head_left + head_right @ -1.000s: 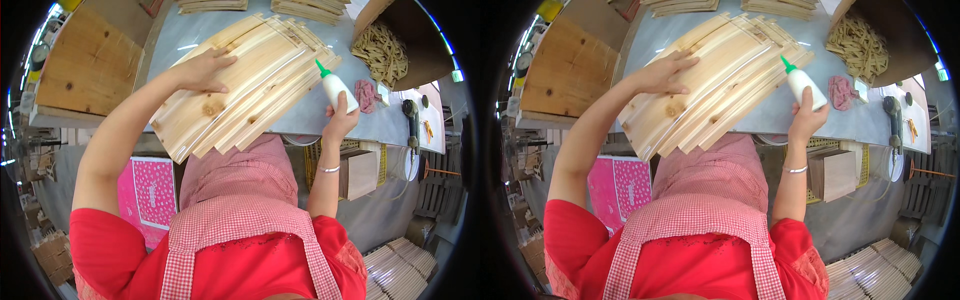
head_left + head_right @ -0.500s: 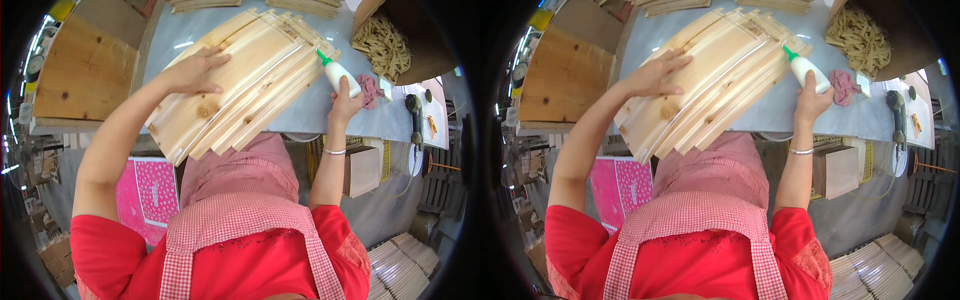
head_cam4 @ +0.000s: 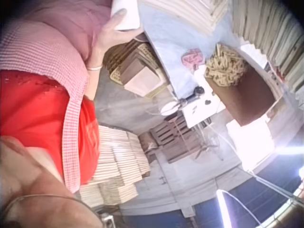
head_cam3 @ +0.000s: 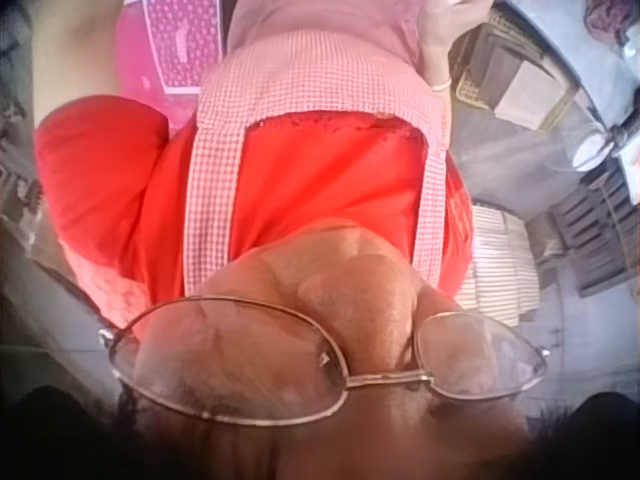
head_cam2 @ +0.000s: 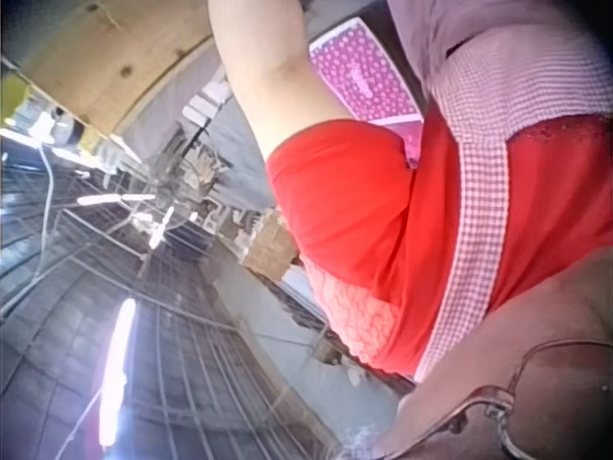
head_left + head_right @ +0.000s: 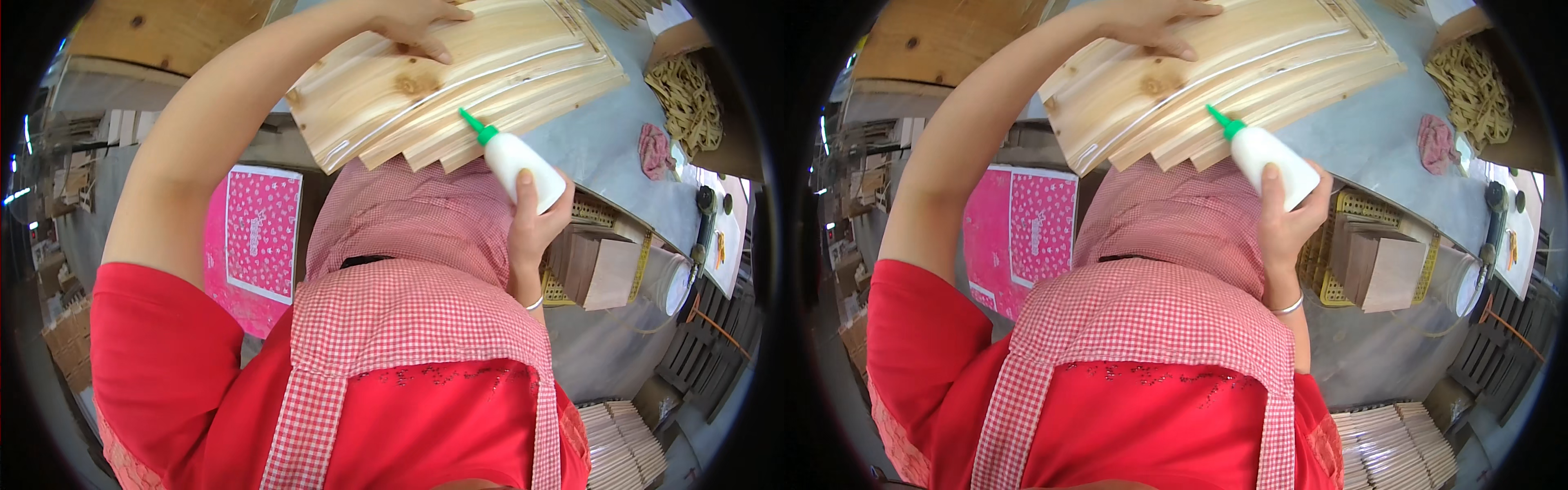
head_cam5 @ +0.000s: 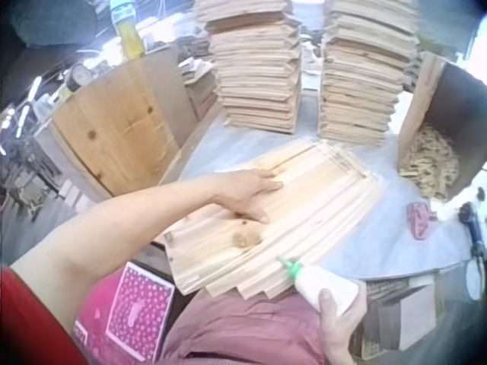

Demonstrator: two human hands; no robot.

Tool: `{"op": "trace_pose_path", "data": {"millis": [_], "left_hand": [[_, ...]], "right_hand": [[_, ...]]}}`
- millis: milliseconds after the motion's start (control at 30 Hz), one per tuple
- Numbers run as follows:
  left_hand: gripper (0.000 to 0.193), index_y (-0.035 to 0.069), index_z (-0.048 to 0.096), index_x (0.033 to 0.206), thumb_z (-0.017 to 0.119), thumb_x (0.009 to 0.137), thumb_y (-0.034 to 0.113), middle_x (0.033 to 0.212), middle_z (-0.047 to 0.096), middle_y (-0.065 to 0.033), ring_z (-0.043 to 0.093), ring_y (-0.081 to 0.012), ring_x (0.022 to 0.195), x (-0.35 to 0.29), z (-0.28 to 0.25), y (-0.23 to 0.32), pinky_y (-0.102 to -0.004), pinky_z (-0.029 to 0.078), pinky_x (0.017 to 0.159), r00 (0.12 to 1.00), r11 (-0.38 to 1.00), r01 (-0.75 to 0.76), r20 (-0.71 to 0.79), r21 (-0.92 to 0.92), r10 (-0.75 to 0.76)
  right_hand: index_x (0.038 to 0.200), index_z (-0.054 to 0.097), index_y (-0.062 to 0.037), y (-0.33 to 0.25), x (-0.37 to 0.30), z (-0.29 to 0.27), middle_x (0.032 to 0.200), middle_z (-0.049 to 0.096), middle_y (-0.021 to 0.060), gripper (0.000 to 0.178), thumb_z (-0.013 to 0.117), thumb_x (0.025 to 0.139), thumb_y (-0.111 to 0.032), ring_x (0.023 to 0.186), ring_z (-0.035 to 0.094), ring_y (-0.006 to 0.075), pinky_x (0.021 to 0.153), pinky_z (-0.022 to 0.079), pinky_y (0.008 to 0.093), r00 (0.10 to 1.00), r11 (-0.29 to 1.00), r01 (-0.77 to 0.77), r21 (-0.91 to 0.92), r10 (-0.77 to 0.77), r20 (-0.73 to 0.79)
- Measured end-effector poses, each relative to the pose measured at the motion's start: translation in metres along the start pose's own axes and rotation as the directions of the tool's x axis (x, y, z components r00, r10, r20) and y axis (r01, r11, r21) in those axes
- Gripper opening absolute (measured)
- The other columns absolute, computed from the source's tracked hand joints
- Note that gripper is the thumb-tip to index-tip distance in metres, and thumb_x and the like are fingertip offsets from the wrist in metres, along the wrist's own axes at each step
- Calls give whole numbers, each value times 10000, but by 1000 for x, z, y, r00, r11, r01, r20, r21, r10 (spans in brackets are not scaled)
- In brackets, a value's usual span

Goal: The person applies glue to wooden panels from a squeeze bottle, joins the panels and wooden boards together to assemble a wooden crate, and secures the crate using rubber bands.

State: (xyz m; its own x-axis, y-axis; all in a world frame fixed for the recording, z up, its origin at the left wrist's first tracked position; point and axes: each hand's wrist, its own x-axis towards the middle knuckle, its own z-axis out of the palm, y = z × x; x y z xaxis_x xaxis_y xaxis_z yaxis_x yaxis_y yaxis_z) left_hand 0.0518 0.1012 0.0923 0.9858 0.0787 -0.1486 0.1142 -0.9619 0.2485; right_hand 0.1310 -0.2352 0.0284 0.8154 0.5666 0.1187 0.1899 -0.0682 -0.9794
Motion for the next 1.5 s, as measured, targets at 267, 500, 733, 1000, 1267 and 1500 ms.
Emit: {"op": "trace_pose_path", "data": {"millis": [267,500,733,1000,1267,1500], "left_hand": [[933,1,424,1427,778,719,494,1440,422,-278,459,-400,1299,-2,-5,8,-383,362,1098,999,998,44,28,-42,-42],[930,7,418,1435,787,720,473,1453,409,-273,454,-390,1307,-2,-11,11,-378,362,1099,993,993,82,89,-88,-74],[875,103,428,1459,778,751,480,1502,353,-262,415,-427,1337,0,-4,10,-425,344,1116,991,979,131,58,-155,-123],[904,135,385,1488,799,744,438,1550,252,-261,288,-435,1412,-6,-3,11,-433,297,1154,990,975,143,42,-167,-138],[911,162,373,1498,815,738,398,1572,231,-228,249,-430,1433,-5,-14,27,-447,285,1166,977,960,208,82,-188,-195],[902,149,372,1497,811,742,372,1562,253,-239,278,-430,1423,-8,-10,24,-437,280,1163,980,968,196,67,-158,-187]], "right_hand": [[1102,532,17,-14,-57,20,941,609,114,416,767,804,-153,852,586,164,729,482,296,937,999,4,43,-18,350],[1113,525,1,-12,-48,27,951,603,98,411,762,817,-156,807,584,151,693,484,288,932,997,10,82,-39,361],[1123,519,14,-1,-15,11,913,605,74,407,743,841,-174,767,583,131,647,487,269,970,968,-117,223,63,233],[1033,516,20,31,137,-62,820,606,88,374,713,894,-265,523,528,111,420,403,226,897,958,25,284,104,-429],[1019,533,60,62,213,-78,864,642,158,450,761,832,-279,528,589,164,409,461,269,807,993,-37,108,93,-583],[993,545,85,70,222,-84,855,644,169,456,769,819,-271,545,604,176,431,484,282,837,999,33,23,-15,-546]]}}
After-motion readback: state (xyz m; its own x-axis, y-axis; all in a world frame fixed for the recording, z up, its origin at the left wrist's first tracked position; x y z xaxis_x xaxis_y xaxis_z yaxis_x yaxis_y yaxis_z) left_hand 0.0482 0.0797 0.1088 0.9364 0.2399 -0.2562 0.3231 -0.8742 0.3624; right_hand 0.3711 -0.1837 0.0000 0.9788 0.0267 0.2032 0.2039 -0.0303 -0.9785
